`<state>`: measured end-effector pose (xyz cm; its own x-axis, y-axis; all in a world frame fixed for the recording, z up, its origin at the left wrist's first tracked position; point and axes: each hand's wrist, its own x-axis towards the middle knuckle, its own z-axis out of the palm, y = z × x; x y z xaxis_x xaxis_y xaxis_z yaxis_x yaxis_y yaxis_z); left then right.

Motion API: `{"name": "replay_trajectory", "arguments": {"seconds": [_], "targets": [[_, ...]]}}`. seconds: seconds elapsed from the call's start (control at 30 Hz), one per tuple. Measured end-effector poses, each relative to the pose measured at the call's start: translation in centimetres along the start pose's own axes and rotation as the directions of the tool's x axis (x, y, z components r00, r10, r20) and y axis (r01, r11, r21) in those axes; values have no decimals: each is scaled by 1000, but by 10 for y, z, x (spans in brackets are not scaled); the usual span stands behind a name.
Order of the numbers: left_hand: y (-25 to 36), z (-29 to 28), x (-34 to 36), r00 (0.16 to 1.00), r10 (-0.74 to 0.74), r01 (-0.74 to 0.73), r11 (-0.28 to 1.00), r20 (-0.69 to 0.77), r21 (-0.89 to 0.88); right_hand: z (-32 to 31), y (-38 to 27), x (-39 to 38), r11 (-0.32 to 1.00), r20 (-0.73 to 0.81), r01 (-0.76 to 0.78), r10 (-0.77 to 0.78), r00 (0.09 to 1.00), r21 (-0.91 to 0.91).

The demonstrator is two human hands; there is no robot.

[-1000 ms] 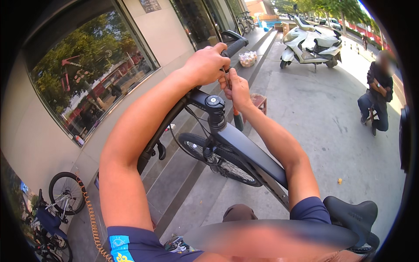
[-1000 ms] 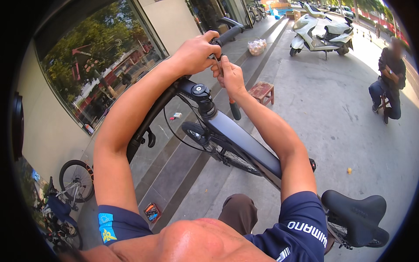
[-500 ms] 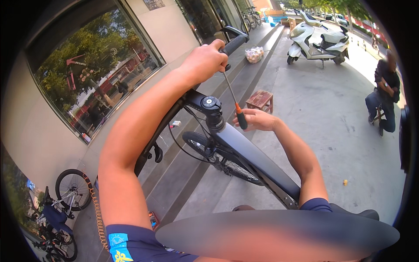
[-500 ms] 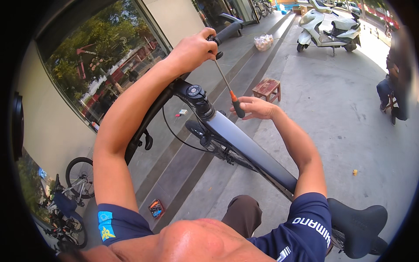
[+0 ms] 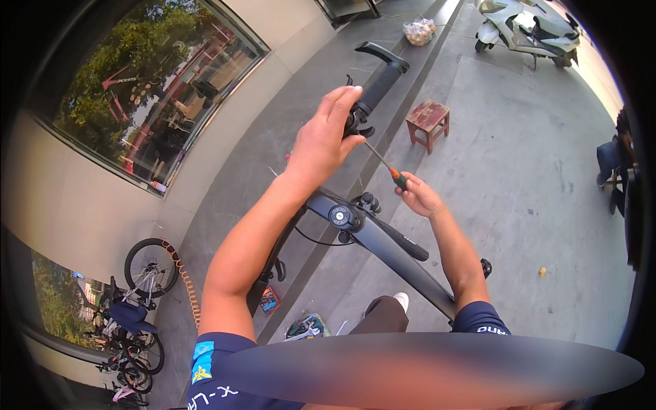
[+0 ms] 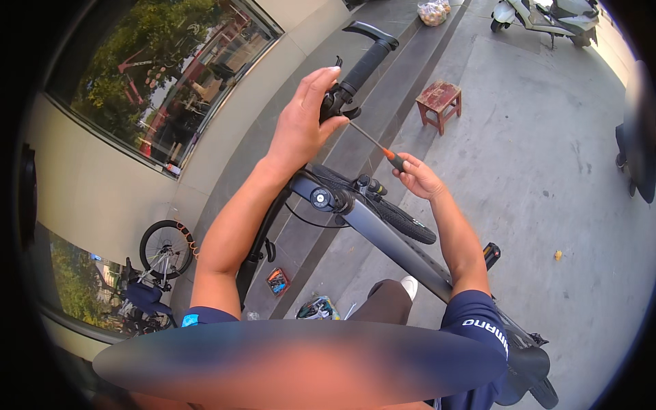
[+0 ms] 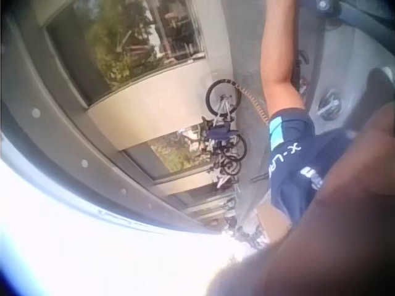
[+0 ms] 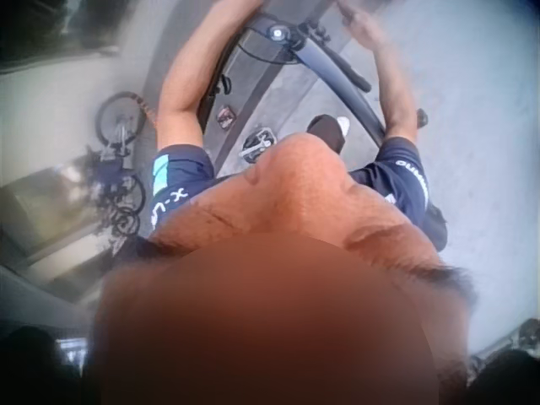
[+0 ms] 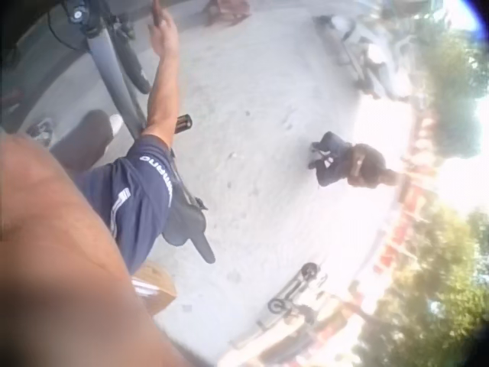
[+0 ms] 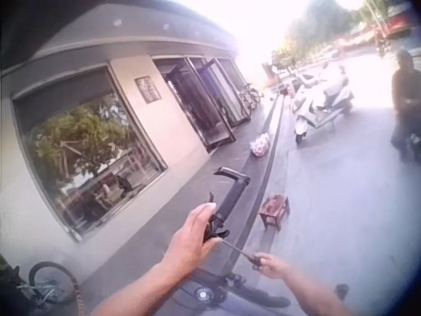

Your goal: The person uses a screwdriver to adjust components on a bicycle, including the handlebar stem and seat post area. They repeatedly tighten and loosen screws while seated on the ground.

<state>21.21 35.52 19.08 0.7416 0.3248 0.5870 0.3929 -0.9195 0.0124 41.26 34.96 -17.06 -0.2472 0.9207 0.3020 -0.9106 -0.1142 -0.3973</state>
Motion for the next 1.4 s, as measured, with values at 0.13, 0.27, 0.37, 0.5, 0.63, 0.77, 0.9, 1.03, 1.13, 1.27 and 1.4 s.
{"name": "replay_trajectory", "arguments": {"seconds": [0.13, 0.27, 0.37, 0.5, 0.63, 0.77, 0.9, 1.03, 1.13, 1.27, 1.4], "targets": [[1, -1, 10, 983, -180, 182, 944, 33, -274, 4, 10, -3, 989, -172, 11, 15, 985, 145], [5, -6, 15, 967, -250, 254, 926, 49, -279, 26, 13, 6, 952, -201, -6, 70, 977, 306], [11, -15, 11, 942, -329, 330, 944, -62, 3, 53, 9, 10, 938, -200, 51, 20, 980, 343], [24, -11, 7, 853, -522, 517, 837, 20, -182, 70, 20, 6, 930, -534, 247, -69, 843, 270], [25, -4, 6, 810, -587, 570, 791, -10, -221, 42, 32, 12, 904, -463, 231, -42, 885, 359], [23, 0, 6, 819, -574, 560, 803, -13, -204, 24, 22, 12, 770, 107, -248, 230, 967, 588], [22, 1, 9, 823, -567, 554, 809, -13, -197, 40, 31, -7, 943, -424, -16, 164, 891, 331], [23, -2, 15, 816, -579, 569, 800, 8, -192, 26, 52, -5, 919, -521, 252, -60, 851, 304], [24, -2, 20, 800, -598, 595, 781, 48, -191, -3, 38, 9, 911, -212, 25, 69, 975, 412], [21, -3, 23, 819, -570, 568, 790, 65, -230, 8, 28, 9, 837, -38, -215, 270, 962, 504], [20, -1, 22, 846, -528, 533, 827, 79, -180, 41, 48, 0, 929, -542, 128, 88, 836, 347]]}}
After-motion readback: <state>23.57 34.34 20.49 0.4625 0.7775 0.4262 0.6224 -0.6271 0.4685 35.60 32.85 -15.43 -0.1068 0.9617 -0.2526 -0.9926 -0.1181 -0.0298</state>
